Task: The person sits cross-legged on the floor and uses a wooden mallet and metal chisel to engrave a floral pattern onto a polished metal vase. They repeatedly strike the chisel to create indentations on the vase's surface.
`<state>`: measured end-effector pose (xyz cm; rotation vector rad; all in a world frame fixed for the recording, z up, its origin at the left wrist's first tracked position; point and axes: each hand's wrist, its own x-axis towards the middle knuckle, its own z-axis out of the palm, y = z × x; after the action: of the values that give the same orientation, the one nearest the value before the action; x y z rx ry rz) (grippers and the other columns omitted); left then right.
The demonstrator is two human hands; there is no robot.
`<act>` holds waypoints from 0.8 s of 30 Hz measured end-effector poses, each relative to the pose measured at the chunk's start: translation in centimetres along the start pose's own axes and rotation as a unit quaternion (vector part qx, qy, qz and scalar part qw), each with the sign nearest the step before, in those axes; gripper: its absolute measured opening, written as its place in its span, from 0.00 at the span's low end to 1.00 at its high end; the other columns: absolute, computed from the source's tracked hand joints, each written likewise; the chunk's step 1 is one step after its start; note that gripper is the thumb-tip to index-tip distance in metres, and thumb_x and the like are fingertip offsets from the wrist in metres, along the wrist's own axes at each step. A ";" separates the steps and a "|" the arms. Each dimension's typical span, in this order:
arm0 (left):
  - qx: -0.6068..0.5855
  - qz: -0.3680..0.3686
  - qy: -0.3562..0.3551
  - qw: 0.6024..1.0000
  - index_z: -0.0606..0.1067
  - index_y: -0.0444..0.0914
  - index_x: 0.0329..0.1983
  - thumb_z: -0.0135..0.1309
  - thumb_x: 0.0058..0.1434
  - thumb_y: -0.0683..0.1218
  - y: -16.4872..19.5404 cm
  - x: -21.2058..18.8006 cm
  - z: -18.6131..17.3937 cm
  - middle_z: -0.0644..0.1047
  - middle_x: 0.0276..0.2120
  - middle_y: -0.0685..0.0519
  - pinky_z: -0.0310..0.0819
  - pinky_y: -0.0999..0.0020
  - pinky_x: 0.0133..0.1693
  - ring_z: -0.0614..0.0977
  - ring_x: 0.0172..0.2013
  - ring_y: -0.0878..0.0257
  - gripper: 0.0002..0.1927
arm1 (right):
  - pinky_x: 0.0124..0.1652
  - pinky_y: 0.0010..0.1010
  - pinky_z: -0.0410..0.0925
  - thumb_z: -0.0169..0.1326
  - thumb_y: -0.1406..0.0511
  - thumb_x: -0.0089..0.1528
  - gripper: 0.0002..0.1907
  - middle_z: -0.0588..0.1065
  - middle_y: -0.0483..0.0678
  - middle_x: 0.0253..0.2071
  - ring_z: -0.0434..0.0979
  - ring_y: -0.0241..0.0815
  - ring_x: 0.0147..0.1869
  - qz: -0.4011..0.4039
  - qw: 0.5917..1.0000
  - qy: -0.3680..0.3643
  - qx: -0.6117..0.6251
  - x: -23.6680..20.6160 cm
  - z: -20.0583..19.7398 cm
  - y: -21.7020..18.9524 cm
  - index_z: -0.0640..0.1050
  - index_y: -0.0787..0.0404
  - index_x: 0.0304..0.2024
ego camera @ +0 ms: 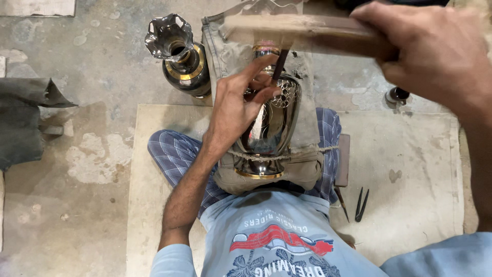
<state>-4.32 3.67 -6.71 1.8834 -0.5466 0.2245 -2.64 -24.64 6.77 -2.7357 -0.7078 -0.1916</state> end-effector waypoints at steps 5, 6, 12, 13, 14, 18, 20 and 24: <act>-0.001 0.001 -0.008 1.000 0.71 0.45 0.65 0.65 0.62 0.41 0.0 0.0 0.0 0.86 0.39 0.51 0.90 0.68 0.41 0.90 0.41 0.62 0.29 | 0.39 0.36 0.76 0.62 0.75 0.60 0.24 0.76 0.60 0.44 0.79 0.49 0.43 0.021 0.997 0.050 0.047 0.5 0.6 -0.7 0.72 0.67 0.58; 0.001 -0.002 -0.011 1.000 0.71 0.45 0.65 0.65 0.62 0.41 0.0 0.0 0.0 0.86 0.39 0.50 0.89 0.67 0.42 0.90 0.41 0.62 0.28 | 0.37 0.39 0.75 0.63 0.75 0.58 0.25 0.78 0.59 0.43 0.80 0.50 0.40 0.000 0.999 0.040 -0.023 0.4 0.7 -0.6 0.74 0.66 0.58; -0.001 0.003 -0.057 0.998 0.71 0.44 0.66 0.63 0.65 0.41 0.5 0.5 -0.6 0.86 0.41 0.49 0.88 0.65 0.41 0.90 0.42 0.61 0.26 | 0.44 0.37 0.77 0.60 0.76 0.61 0.24 0.79 0.55 0.43 0.82 0.46 0.43 -0.003 0.997 0.043 0.060 -0.9 1.6 0.7 0.74 0.64 0.61; -0.004 0.013 -0.060 0.998 0.71 0.44 0.66 0.63 0.64 0.41 0.6 0.5 -0.8 0.85 0.41 0.47 0.88 0.64 0.43 0.89 0.43 0.59 0.27 | 0.42 0.38 0.77 0.61 0.78 0.58 0.26 0.80 0.56 0.41 0.83 0.47 0.41 -0.002 1.000 0.029 0.006 -1.4 1.8 0.8 0.75 0.65 0.59; -0.006 0.024 -0.064 0.998 0.72 0.44 0.67 0.64 0.63 0.40 0.8 0.6 -0.9 0.85 0.42 0.46 0.88 0.63 0.45 0.89 0.44 0.58 0.28 | 0.39 0.40 0.77 0.62 0.79 0.54 0.28 0.81 0.58 0.40 0.83 0.48 0.39 0.001 0.999 0.016 -0.049 -1.9 2.0 0.9 0.77 0.65 0.58; 0.001 0.043 -0.098 0.994 0.71 0.44 0.68 0.62 0.65 0.38 1.5 0.9 -1.5 0.85 0.41 0.47 0.86 0.64 0.44 0.89 0.41 0.60 0.28 | 0.43 0.38 0.77 0.62 0.76 0.59 0.19 0.79 0.58 0.41 0.81 0.48 0.42 -0.012 0.994 0.097 0.040 -3.6 3.6 1.3 0.74 0.68 0.53; 0.003 0.052 -0.122 0.991 0.72 0.44 0.67 0.63 0.64 0.38 1.7 1.4 -1.8 0.85 0.40 0.48 0.84 0.63 0.43 0.89 0.39 0.61 0.28 | 0.46 0.34 0.77 0.60 0.74 0.63 0.15 0.77 0.55 0.41 0.80 0.43 0.44 0.036 0.980 0.077 0.179 -4.7 4.7 1.7 0.72 0.65 0.50; 0.025 0.055 -0.167 0.984 0.73 0.45 0.66 0.62 0.62 0.41 2.2 2.2 -1.9 0.85 0.41 0.50 0.84 0.63 0.43 0.89 0.38 0.62 0.27 | 0.36 0.36 0.77 0.61 0.75 0.66 0.15 0.79 0.54 0.40 0.80 0.42 0.37 0.068 0.982 0.145 0.097 -6.6 7.6 3.2 0.74 0.66 0.55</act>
<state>-3.23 4.22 -3.23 1.9528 -0.8803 -0.0083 -6.41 -27.75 -2.58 -2.4881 -0.4342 -0.4541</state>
